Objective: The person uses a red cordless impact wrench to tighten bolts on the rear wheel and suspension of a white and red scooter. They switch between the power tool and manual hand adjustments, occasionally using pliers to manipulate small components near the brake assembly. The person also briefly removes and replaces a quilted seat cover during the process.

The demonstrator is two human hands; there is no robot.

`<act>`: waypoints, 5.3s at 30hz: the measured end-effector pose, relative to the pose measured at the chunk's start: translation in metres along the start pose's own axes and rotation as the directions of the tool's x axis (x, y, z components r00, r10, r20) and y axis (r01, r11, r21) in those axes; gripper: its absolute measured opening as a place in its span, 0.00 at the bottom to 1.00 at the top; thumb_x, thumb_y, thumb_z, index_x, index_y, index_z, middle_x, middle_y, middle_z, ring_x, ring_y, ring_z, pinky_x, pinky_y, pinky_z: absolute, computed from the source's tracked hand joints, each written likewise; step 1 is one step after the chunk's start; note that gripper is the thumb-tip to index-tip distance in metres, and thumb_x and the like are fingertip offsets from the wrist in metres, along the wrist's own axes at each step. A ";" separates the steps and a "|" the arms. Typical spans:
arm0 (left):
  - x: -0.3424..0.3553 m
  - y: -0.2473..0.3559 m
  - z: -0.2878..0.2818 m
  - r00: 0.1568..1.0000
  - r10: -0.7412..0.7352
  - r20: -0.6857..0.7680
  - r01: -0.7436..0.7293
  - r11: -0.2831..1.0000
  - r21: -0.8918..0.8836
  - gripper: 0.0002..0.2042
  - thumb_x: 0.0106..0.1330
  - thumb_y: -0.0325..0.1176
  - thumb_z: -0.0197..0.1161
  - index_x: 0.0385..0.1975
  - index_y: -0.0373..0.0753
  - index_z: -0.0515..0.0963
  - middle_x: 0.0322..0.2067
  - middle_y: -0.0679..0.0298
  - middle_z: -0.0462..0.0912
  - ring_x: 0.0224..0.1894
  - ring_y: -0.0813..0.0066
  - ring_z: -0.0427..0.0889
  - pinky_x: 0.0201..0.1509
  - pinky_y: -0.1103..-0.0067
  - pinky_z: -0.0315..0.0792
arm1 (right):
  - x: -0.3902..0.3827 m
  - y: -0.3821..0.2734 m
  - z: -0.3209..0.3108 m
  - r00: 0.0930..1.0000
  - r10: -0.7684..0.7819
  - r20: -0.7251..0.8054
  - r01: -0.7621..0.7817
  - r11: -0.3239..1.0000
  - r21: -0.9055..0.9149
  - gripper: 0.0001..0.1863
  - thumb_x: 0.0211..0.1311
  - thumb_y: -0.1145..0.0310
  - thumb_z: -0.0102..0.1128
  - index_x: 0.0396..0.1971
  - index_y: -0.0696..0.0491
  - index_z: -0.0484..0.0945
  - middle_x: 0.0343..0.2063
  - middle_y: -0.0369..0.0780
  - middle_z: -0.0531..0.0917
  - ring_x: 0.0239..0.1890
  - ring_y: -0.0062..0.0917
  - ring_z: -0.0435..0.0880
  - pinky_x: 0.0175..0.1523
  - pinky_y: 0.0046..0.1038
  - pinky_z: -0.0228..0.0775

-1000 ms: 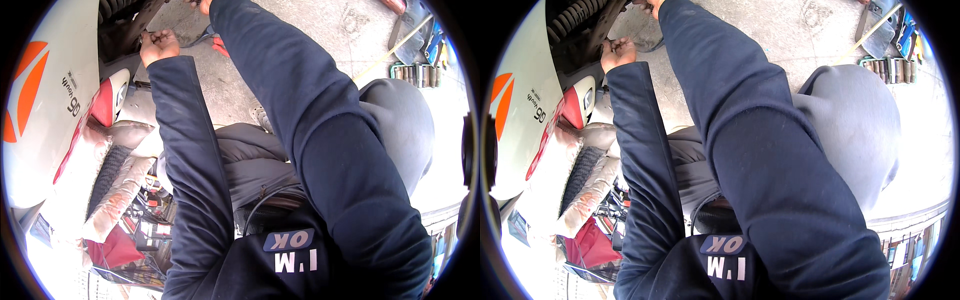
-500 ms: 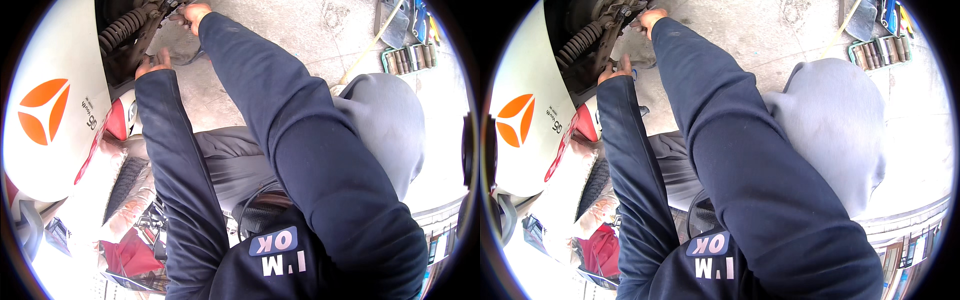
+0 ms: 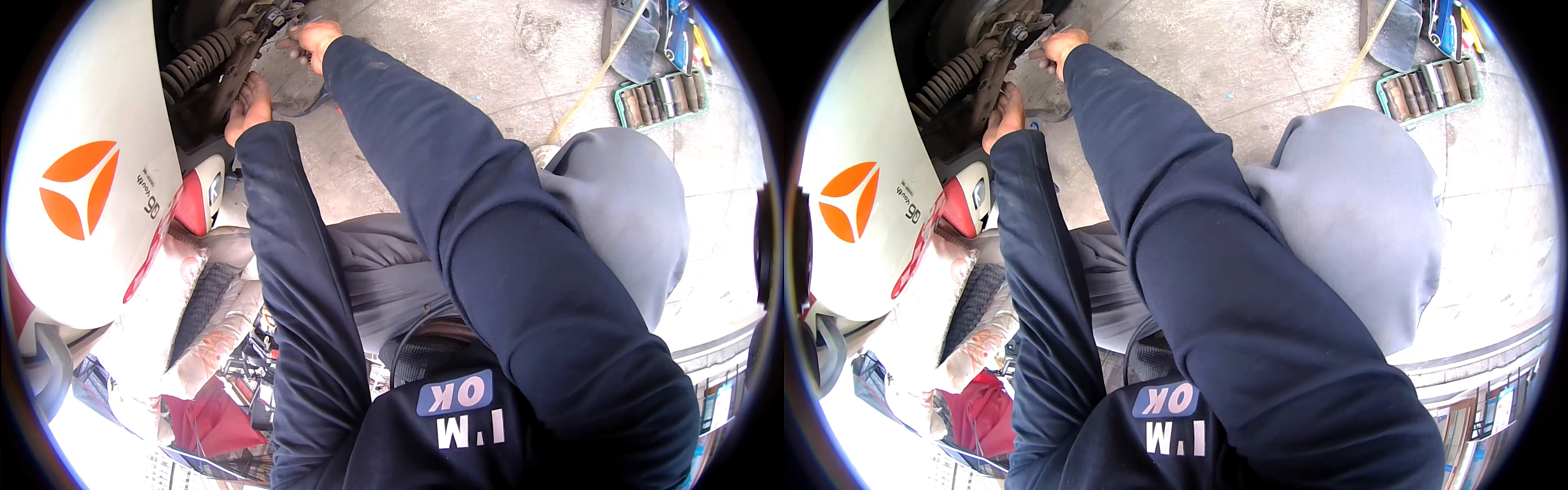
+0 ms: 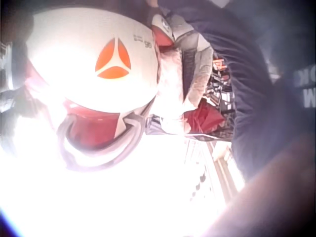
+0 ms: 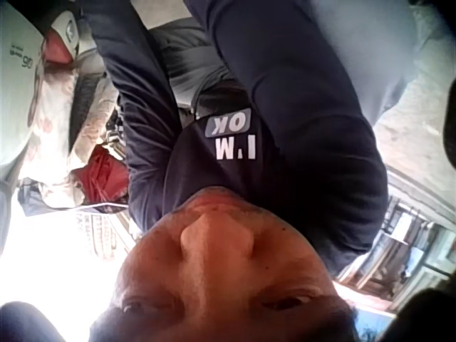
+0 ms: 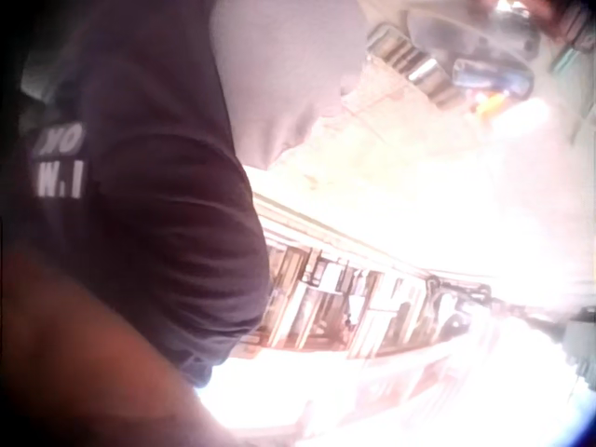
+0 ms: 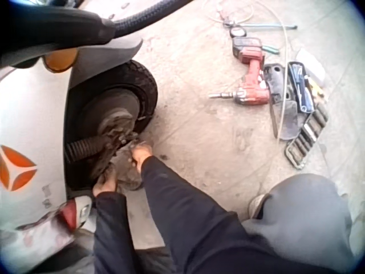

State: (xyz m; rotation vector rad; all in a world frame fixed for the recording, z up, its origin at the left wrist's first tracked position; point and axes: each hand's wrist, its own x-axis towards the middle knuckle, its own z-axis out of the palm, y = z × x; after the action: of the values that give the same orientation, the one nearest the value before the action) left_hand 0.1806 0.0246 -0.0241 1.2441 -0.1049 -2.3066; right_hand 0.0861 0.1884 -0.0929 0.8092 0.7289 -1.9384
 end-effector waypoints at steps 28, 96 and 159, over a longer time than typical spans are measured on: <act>0.012 -0.113 0.002 0.963 0.128 0.239 -0.267 0.300 0.916 0.16 0.76 0.26 0.47 0.58 0.23 0.63 0.56 0.42 0.72 0.54 0.44 0.80 0.57 0.61 0.81 | -0.001 -0.031 -0.084 0.945 -0.323 0.050 0.324 0.906 -0.272 0.24 0.63 0.72 0.62 0.59 0.57 0.70 0.47 0.49 0.84 0.52 0.37 0.84 0.52 0.38 0.77; 0.021 -0.110 -0.009 0.987 0.087 0.138 -0.163 0.482 0.861 0.13 0.78 0.36 0.50 0.51 0.34 0.73 0.46 0.59 0.79 0.46 0.69 0.79 0.47 0.73 0.75 | -0.023 -0.007 -0.016 1.000 -0.015 0.012 0.014 0.992 0.122 0.06 0.57 0.73 0.71 0.30 0.58 0.83 0.26 0.36 0.82 0.26 0.20 0.75 0.30 0.24 0.68; 0.105 -0.099 0.016 0.934 -0.074 -0.350 0.163 0.959 0.232 0.15 0.59 0.20 0.53 0.45 0.28 0.80 0.48 0.52 0.83 0.50 0.63 0.83 0.52 0.66 0.83 | 0.047 -0.080 -0.040 0.599 -0.480 0.641 0.728 -0.008 -0.686 0.21 0.49 0.69 0.65 0.47 0.53 0.83 0.41 0.53 0.85 0.49 0.46 0.84 0.51 0.41 0.76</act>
State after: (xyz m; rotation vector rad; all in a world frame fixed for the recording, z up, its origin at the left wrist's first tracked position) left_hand 0.0812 0.0585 -0.1243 1.8093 -0.2187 -2.1900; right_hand 0.0071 0.2295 -0.1396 -0.6648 2.0750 -1.7104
